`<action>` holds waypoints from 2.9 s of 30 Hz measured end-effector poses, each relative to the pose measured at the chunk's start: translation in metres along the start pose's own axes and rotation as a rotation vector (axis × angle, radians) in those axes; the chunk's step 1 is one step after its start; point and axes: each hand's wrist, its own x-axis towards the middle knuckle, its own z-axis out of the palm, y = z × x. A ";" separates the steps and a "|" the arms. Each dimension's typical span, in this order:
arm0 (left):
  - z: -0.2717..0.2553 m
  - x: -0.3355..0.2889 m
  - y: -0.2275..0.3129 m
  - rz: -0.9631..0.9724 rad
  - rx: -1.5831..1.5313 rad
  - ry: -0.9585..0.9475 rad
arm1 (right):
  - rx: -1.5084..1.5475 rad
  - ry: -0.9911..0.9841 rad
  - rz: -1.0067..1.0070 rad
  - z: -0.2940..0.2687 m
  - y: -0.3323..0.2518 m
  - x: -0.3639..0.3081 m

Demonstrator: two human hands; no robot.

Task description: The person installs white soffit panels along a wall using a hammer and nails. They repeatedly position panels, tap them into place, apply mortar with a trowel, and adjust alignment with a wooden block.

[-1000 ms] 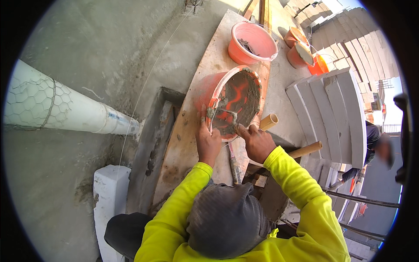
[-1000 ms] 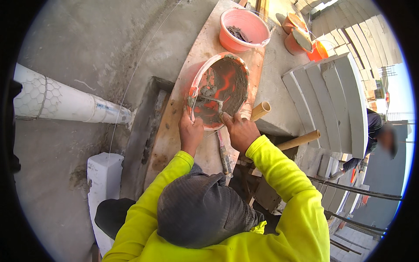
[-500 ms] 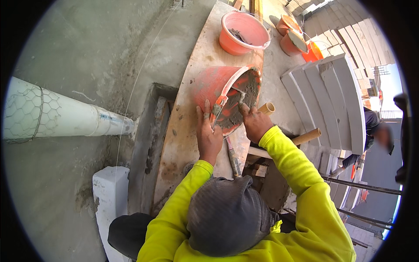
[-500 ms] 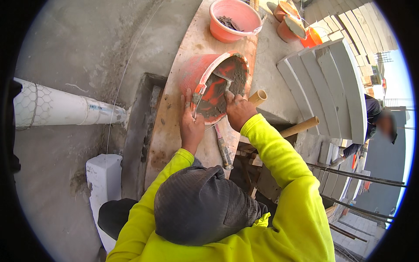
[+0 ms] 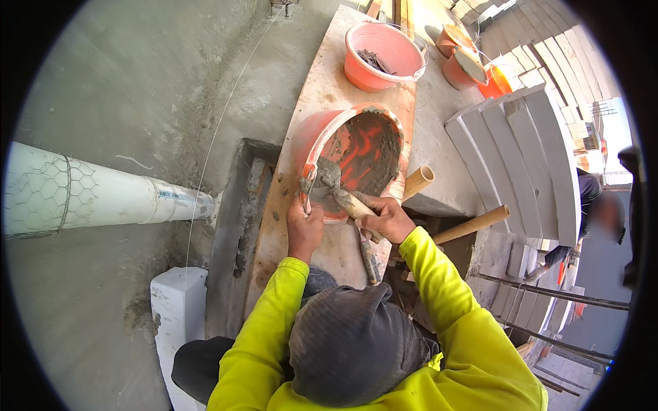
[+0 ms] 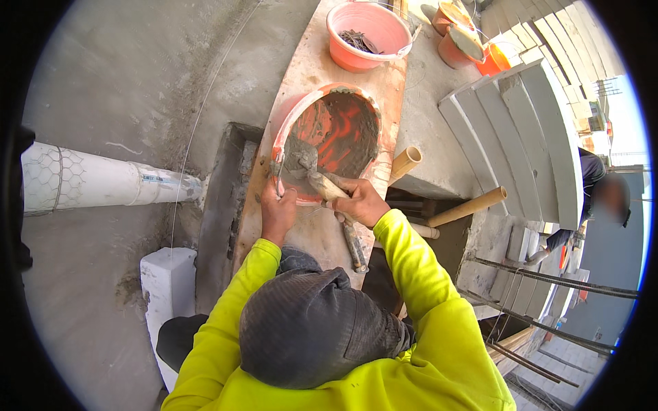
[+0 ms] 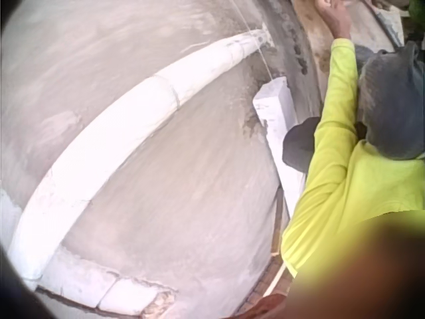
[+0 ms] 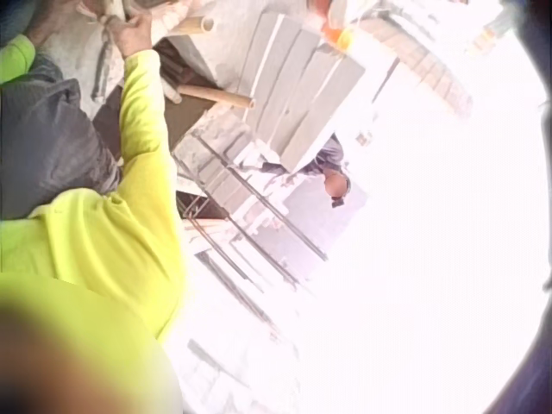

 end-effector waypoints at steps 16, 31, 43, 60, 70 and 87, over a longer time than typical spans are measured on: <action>0.070 0.071 0.035 -0.275 -0.403 -0.192 | 0.435 0.240 -0.350 -0.034 -0.018 -0.049; -0.306 -0.184 0.070 -0.449 0.693 -0.647 | 0.124 -0.561 -0.045 0.136 -0.081 -0.005; -0.357 -0.330 0.017 -0.043 1.078 0.453 | -1.109 -0.887 -1.135 0.323 -0.071 0.110; -0.375 -0.292 -0.021 0.009 1.047 0.655 | -1.485 -1.115 -1.126 0.397 -0.121 0.116; -0.372 -0.299 -0.027 -0.013 1.035 0.685 | -1.429 -1.049 -1.034 0.395 -0.118 0.120; -0.348 -0.361 -0.033 -0.119 1.016 0.733 | -1.044 -0.907 -1.147 0.367 -0.071 0.097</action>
